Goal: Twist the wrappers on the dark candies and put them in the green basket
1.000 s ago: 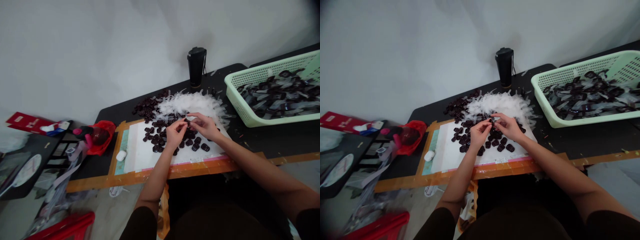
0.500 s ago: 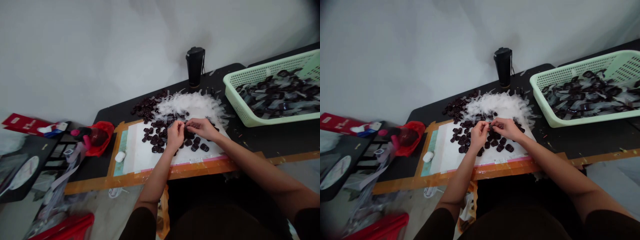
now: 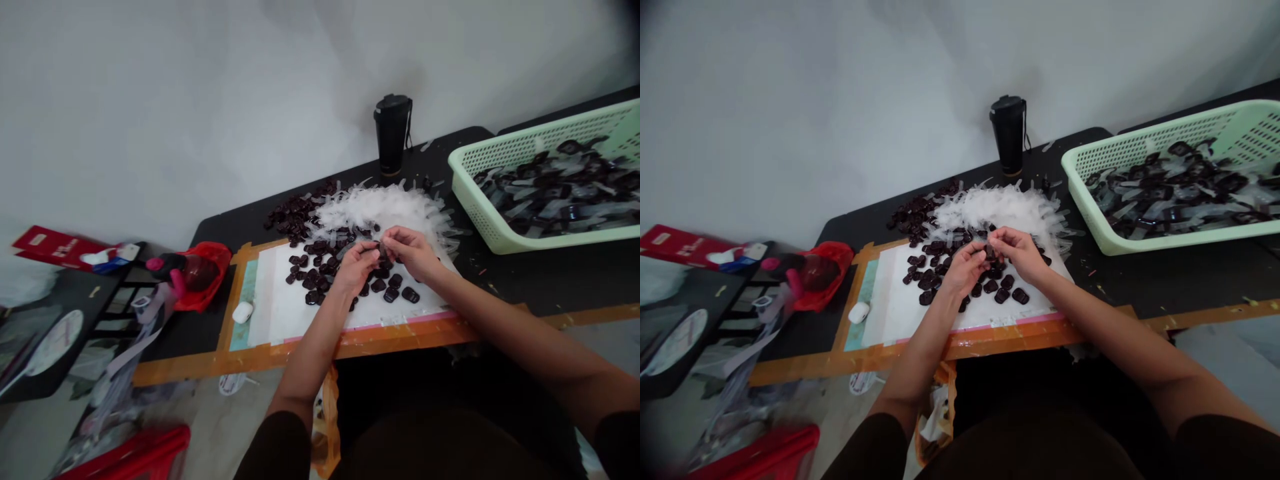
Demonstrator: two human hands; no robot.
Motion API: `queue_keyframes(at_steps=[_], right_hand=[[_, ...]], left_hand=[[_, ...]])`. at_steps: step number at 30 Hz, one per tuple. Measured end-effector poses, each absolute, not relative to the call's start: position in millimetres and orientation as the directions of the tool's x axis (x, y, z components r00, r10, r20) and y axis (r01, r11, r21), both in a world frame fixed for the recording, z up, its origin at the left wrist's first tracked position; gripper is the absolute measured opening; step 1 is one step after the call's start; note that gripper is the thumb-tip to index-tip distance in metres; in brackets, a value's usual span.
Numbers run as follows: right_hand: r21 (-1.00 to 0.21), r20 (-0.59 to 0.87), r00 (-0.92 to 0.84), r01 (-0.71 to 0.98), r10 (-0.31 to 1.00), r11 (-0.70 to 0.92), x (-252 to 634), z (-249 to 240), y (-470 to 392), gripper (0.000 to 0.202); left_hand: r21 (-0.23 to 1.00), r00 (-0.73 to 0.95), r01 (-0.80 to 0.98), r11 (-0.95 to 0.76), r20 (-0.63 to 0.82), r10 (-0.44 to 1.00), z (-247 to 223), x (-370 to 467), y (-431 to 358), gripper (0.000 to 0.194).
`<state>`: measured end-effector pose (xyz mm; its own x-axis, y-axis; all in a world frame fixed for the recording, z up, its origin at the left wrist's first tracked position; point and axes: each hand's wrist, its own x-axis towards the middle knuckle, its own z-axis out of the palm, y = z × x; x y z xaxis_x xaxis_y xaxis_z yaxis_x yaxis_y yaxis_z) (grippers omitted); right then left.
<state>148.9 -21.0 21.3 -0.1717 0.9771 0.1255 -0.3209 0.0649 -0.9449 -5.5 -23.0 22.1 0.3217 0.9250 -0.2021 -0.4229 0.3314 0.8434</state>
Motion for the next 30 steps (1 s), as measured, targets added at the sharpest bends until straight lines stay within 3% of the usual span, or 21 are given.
queue_keyframes(at_steps=[6,9,12,20,30], right_hand=[[-0.852,-0.026,-0.317,-0.489,0.948,-0.187,155.9,30.9,-20.7,0.023],[-0.851,-0.121,-0.408,-0.426,0.905,-0.306,158.6,30.6,-20.2,0.027],[-0.857,-0.219,-0.392,-0.360,0.893,-0.368,158.4,28.0,-19.1,0.030],[-0.874,-0.261,-0.265,-0.342,0.928,-0.343,155.7,28.8,-17.8,0.029],[-0.871,-0.203,-0.289,-0.383,0.936,-0.307,154.5,26.3,-17.8,0.025]], left_hand=[[0.879,0.225,-0.423,0.222,-0.135,0.965,19.9,-1.2,-23.5,0.037],[0.881,0.171,-0.449,0.147,-0.077,0.982,20.6,-2.7,-21.6,0.037],[0.901,0.169,-0.423,0.099,-0.028,0.985,19.0,-3.9,-20.0,0.034],[0.964,0.160,-0.267,0.005,0.040,0.986,12.8,-5.1,-19.4,0.027],[0.969,0.133,-0.241,-0.054,0.088,0.987,16.2,-4.5,-21.7,0.025]])
